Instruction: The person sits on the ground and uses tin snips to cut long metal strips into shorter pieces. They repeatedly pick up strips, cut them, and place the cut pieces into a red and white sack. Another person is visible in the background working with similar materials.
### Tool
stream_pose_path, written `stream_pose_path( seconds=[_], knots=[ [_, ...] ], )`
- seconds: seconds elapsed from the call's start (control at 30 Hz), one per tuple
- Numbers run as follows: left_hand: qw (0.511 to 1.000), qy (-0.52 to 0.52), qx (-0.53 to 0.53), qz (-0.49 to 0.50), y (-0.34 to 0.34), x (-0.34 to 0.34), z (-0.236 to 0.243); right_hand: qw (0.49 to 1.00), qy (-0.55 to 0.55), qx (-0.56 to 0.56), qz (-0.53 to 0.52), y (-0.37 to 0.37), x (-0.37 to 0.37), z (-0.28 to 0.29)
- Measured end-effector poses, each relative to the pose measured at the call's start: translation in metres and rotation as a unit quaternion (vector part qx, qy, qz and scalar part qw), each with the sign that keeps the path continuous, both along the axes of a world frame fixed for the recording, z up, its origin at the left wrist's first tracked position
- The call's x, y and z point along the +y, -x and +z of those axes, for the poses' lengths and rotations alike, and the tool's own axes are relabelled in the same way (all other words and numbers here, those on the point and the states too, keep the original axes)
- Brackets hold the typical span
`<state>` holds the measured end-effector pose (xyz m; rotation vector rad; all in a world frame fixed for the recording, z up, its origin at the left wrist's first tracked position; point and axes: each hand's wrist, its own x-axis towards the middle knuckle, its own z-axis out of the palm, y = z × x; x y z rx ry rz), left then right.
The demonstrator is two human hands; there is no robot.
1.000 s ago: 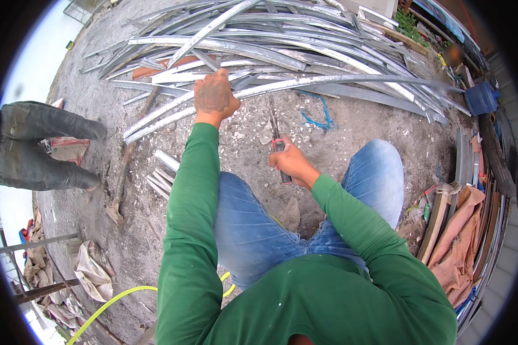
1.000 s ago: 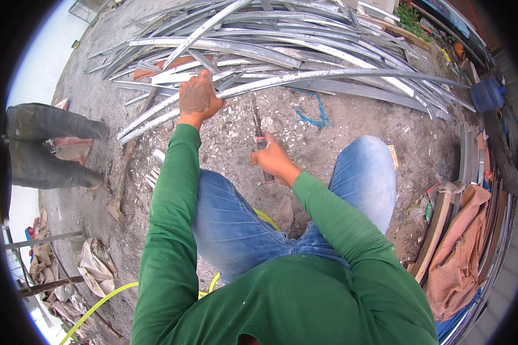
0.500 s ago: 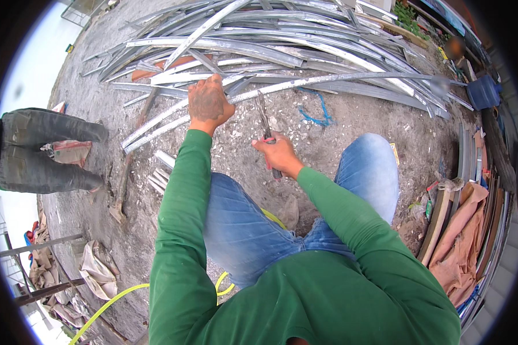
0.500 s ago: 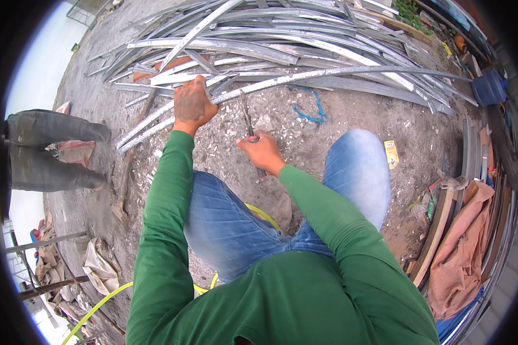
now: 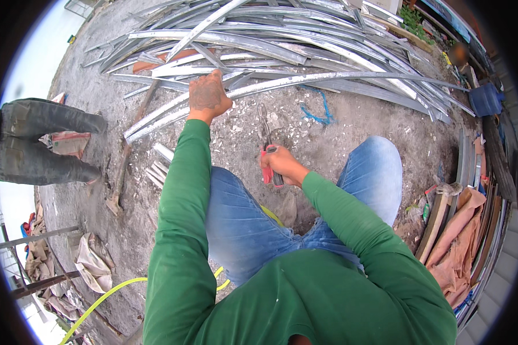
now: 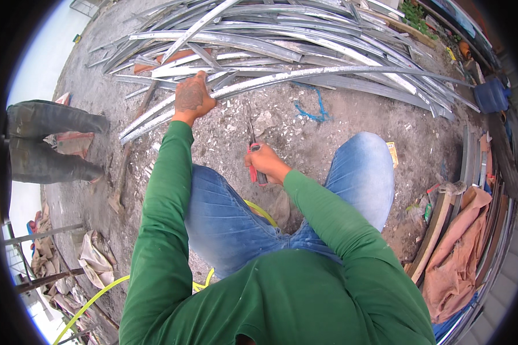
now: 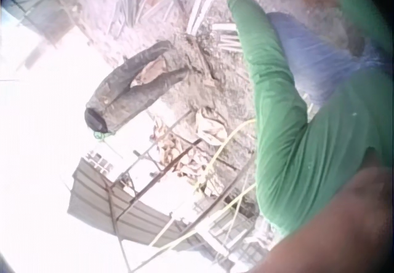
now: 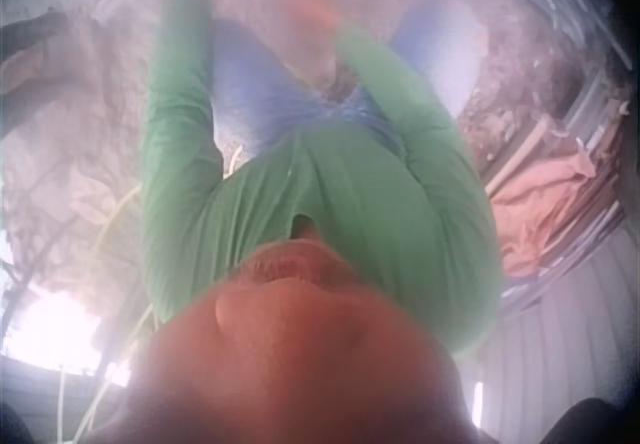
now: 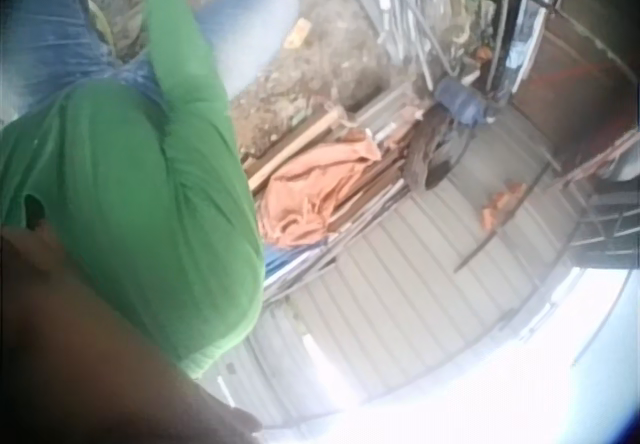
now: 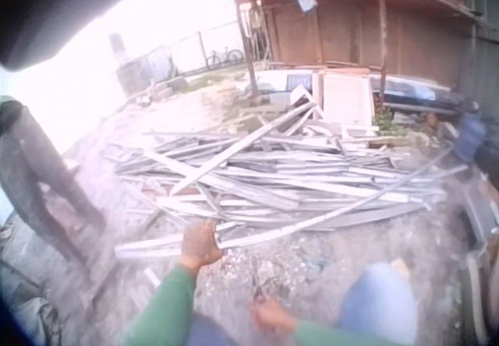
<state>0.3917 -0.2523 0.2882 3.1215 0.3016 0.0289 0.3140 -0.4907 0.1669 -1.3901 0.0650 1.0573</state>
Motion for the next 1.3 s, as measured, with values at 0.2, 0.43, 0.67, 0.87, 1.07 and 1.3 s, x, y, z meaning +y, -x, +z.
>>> stream_pose_path(
  seconds=[0.2,0.43,0.67,0.87,1.07,1.3],
  knots=[
    [1.0,-0.004,-0.013,0.003,-0.002,0.006,-0.002,0.995,0.06,-0.079,0.029,-0.025,-0.002,0.024],
    [1.0,-0.015,-0.004,0.012,0.004,-0.003,0.006,0.995,0.054,-0.073,0.044,-0.039,0.001,0.046],
    [1.0,-0.013,-0.005,0.003,0.002,-0.003,0.003,0.998,0.045,-0.039,0.018,-0.033,0.006,0.026],
    [0.999,-0.033,-0.005,-0.016,0.008,-0.006,0.007,0.995,0.054,-0.078,0.015,-0.039,0.011,0.029],
    [1.0,-0.029,-0.01,-0.003,0.01,-0.013,0.013,0.994,0.056,-0.092,0.013,-0.036,0.012,0.009],
    [1.0,-0.017,0.006,0.007,0.009,-0.011,0.015,0.991,0.068,-0.113,-0.026,-0.031,0.012,0.012]
  ],
)
